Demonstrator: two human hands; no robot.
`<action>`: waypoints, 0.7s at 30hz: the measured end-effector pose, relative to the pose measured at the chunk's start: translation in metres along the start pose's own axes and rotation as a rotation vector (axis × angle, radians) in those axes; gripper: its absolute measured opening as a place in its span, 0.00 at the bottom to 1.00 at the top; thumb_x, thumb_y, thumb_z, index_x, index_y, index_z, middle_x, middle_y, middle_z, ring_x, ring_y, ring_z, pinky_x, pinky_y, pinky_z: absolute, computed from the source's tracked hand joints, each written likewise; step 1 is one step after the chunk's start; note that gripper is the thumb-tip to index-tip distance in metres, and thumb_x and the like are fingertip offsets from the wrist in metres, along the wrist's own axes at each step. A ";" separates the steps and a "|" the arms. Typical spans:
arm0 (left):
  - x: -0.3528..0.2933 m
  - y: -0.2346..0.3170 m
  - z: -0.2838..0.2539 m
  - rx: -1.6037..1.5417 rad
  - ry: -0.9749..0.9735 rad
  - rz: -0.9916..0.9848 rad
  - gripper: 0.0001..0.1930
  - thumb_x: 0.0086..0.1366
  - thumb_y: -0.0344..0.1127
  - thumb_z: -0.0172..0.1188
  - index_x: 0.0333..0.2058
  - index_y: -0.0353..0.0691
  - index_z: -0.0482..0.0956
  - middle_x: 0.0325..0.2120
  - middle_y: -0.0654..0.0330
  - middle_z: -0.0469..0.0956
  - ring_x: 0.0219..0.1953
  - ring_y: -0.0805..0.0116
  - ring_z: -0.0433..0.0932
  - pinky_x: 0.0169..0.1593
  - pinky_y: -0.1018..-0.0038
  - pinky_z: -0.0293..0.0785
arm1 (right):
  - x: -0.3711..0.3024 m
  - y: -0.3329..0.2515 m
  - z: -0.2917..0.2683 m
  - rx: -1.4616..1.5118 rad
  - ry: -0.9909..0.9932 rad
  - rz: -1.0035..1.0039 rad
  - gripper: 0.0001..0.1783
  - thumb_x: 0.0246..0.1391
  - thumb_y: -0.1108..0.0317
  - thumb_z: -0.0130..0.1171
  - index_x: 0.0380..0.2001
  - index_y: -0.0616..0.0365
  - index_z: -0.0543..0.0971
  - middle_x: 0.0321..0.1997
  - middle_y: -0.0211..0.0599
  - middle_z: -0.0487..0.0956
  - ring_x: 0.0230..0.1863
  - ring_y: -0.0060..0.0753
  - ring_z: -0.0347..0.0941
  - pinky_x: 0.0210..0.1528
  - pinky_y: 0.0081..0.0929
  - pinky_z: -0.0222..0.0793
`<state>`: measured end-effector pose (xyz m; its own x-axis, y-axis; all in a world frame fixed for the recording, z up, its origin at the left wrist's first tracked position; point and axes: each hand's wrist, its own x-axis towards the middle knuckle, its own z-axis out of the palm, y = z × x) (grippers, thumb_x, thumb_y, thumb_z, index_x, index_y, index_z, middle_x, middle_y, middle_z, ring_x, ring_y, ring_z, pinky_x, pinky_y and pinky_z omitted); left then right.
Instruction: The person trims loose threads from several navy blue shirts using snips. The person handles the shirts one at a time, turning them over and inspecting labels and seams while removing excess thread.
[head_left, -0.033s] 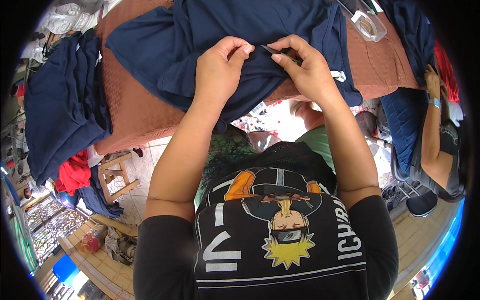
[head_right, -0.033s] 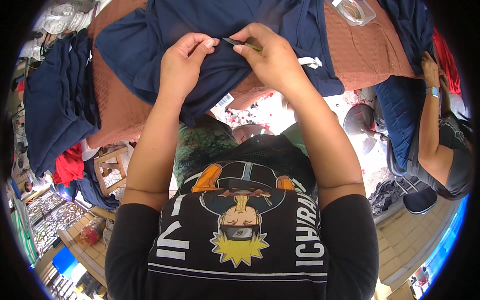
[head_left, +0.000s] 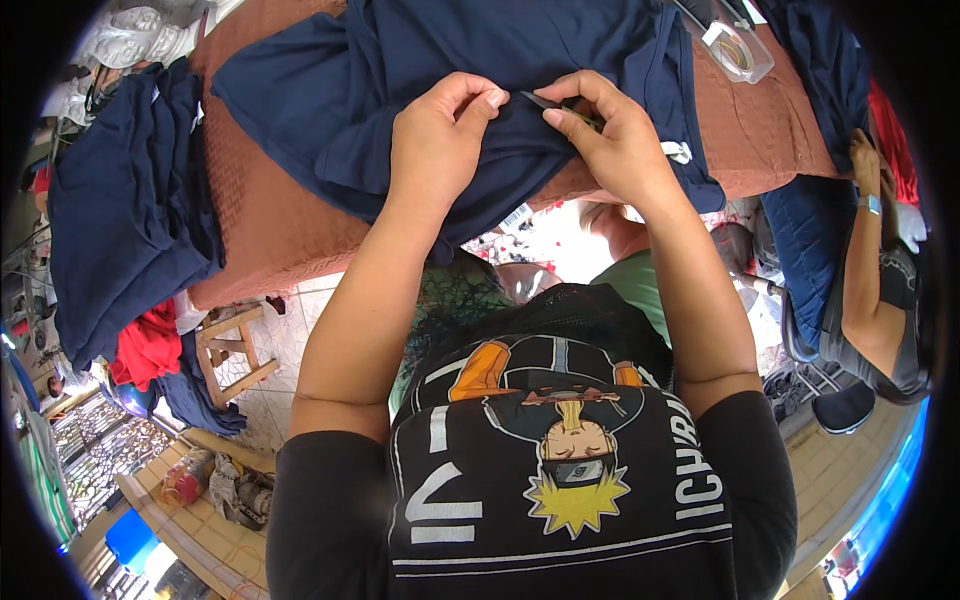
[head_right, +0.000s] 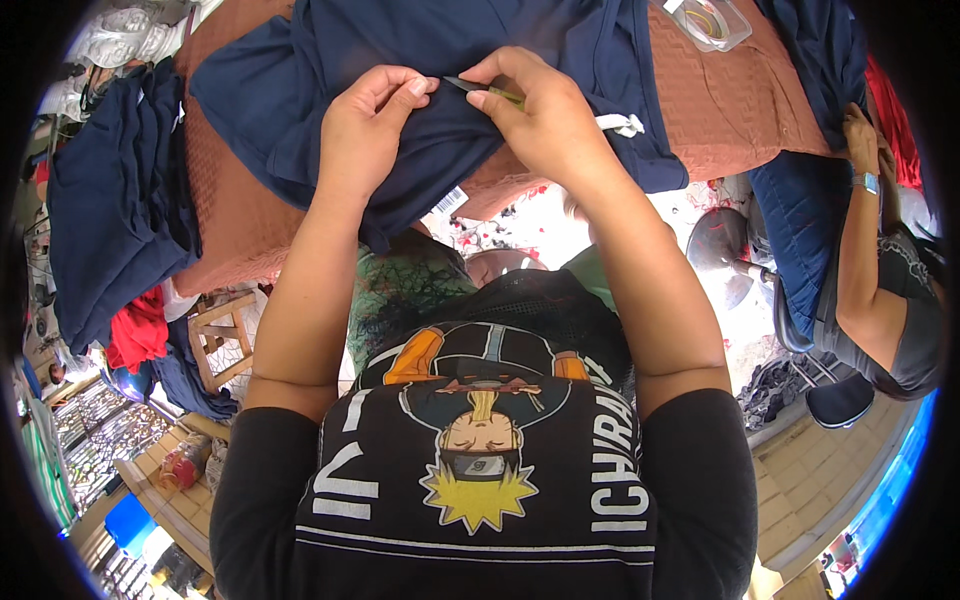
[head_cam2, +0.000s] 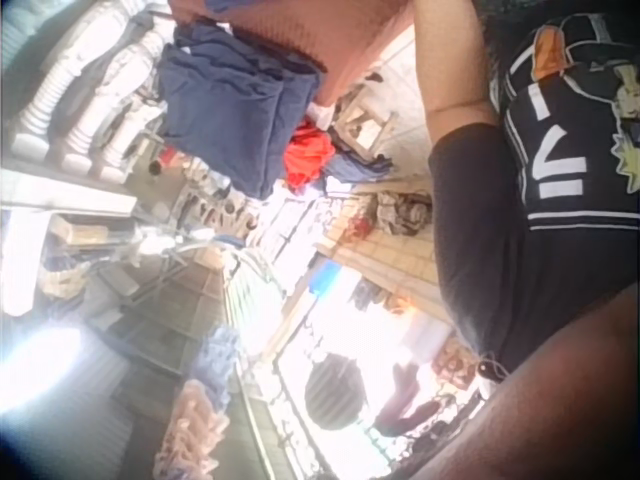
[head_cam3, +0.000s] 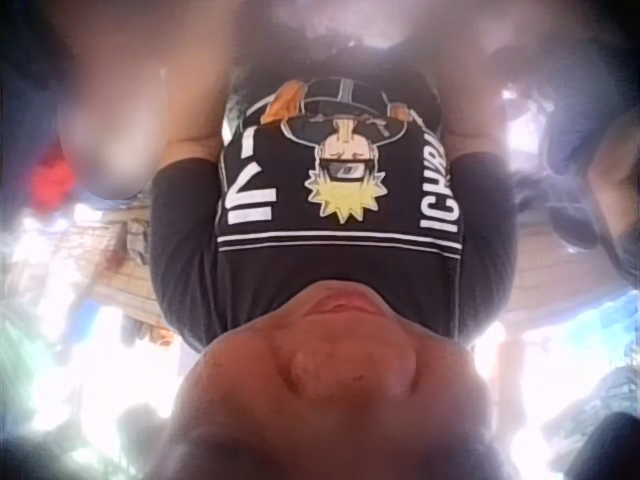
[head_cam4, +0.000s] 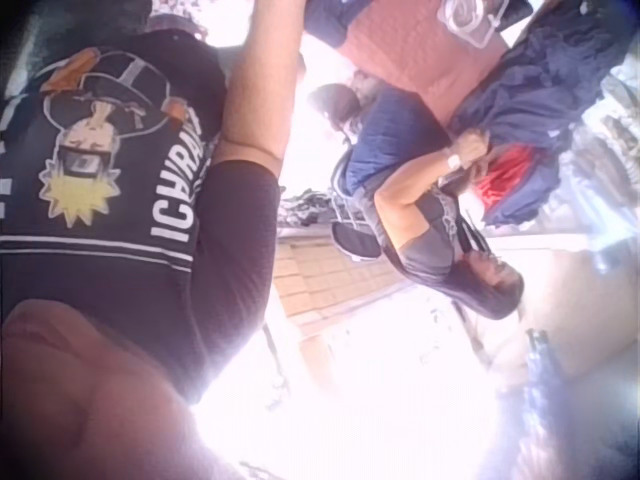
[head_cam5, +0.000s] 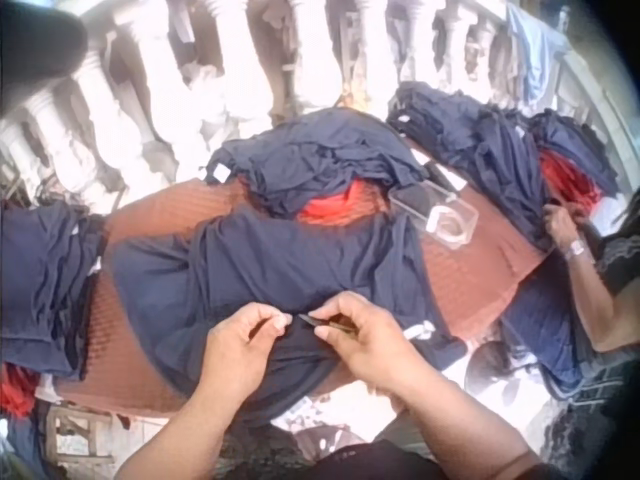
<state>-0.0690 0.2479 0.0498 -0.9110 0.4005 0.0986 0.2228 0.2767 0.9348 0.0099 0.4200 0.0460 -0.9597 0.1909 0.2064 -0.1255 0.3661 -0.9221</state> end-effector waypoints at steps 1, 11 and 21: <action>0.000 -0.001 -0.001 -0.011 -0.027 -0.024 0.08 0.64 0.34 0.60 0.36 0.35 0.81 0.32 0.59 0.84 0.35 0.73 0.81 0.41 0.78 0.74 | 0.000 -0.002 0.000 0.001 -0.008 -0.006 0.09 0.55 0.73 0.61 0.40 0.61 0.77 0.41 0.41 0.77 0.43 0.36 0.78 0.46 0.28 0.72; -0.006 0.019 -0.012 0.094 -0.143 0.163 0.07 0.64 0.32 0.61 0.35 0.34 0.82 0.39 0.58 0.81 0.41 0.74 0.77 0.47 0.78 0.71 | -0.002 -0.014 0.000 -0.273 0.025 -0.128 0.10 0.51 0.72 0.62 0.39 0.59 0.78 0.36 0.40 0.77 0.37 0.43 0.76 0.41 0.32 0.71; -0.008 0.067 -0.057 -0.034 -0.342 0.241 0.04 0.64 0.29 0.60 0.33 0.37 0.83 0.31 0.60 0.80 0.37 0.74 0.77 0.45 0.78 0.70 | -0.010 -0.034 -0.018 -0.117 0.046 -0.047 0.13 0.54 0.71 0.61 0.43 0.60 0.77 0.39 0.42 0.78 0.39 0.39 0.78 0.43 0.30 0.72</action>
<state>-0.0663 0.2137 0.1305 -0.6652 0.7188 0.2020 0.3987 0.1132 0.9101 0.0283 0.4226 0.0810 -0.9407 0.2114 0.2652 -0.1368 0.4789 -0.8671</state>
